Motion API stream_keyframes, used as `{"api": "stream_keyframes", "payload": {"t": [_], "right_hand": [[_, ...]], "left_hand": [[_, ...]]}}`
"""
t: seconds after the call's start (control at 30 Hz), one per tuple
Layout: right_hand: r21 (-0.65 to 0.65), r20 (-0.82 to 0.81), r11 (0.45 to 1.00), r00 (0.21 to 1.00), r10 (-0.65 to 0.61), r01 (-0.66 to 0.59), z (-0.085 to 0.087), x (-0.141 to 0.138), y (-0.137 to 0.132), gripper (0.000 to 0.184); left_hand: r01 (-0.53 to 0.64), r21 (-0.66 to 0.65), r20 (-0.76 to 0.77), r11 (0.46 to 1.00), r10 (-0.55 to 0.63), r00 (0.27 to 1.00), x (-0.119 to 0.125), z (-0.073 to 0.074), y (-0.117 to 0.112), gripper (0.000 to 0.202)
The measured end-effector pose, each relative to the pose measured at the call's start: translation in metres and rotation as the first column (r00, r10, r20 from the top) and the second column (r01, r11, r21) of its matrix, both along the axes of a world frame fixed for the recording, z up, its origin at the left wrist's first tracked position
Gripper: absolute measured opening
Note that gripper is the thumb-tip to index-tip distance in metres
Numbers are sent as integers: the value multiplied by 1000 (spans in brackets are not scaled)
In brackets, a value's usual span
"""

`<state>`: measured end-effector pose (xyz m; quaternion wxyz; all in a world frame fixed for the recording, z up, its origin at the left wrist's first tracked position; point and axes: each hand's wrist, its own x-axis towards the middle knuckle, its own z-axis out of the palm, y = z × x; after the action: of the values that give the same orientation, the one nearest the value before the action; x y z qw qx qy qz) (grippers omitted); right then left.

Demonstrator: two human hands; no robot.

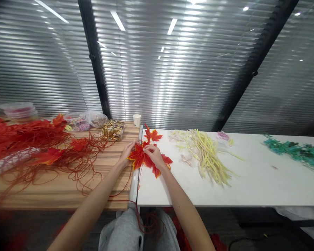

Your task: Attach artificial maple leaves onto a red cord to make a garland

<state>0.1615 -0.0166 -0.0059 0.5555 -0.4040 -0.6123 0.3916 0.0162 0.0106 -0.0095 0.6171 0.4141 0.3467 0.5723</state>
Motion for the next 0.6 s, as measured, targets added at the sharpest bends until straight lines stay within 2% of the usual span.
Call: {"api": "stream_keyframes", "payload": {"t": [0.2, 0.27, 0.33, 0.4, 0.5, 0.53, 0.6], "right_hand": [[1, -14, 1000, 1000, 0, 0, 1, -1, -1, 18], [5, -1, 1000, 1000, 7, -7, 3, -1, -2, 17], [9, 11, 1000, 1000, 22, -22, 5, 0, -2, 17], [14, 14, 999, 999, 35, -35, 5, 1, -2, 18], [16, 7, 999, 999, 36, -37, 5, 1, -1, 17], [15, 4, 999, 999, 38, -38, 5, 1, 0, 17], [16, -1, 999, 999, 42, -42, 6, 1, 0, 19]], "left_hand": [[-45, -33, 41, 998, 47, 998, -2, 6, -1, 44], [-110, 10, 38, 994, 110, 993, -4, 11, -4, 43], [-225, 104, 26, 969, 223, 974, -7, 19, -8, 38], [-393, 249, 0, 885, 406, 914, -10, 29, -12, 34], [-592, 412, -11, 693, 654, 757, -10, 48, -23, 29], [-611, 432, -18, 663, 684, 729, -7, 54, -28, 27], [-581, 449, -63, 679, 673, 737, 2, 66, -40, 24]]}}
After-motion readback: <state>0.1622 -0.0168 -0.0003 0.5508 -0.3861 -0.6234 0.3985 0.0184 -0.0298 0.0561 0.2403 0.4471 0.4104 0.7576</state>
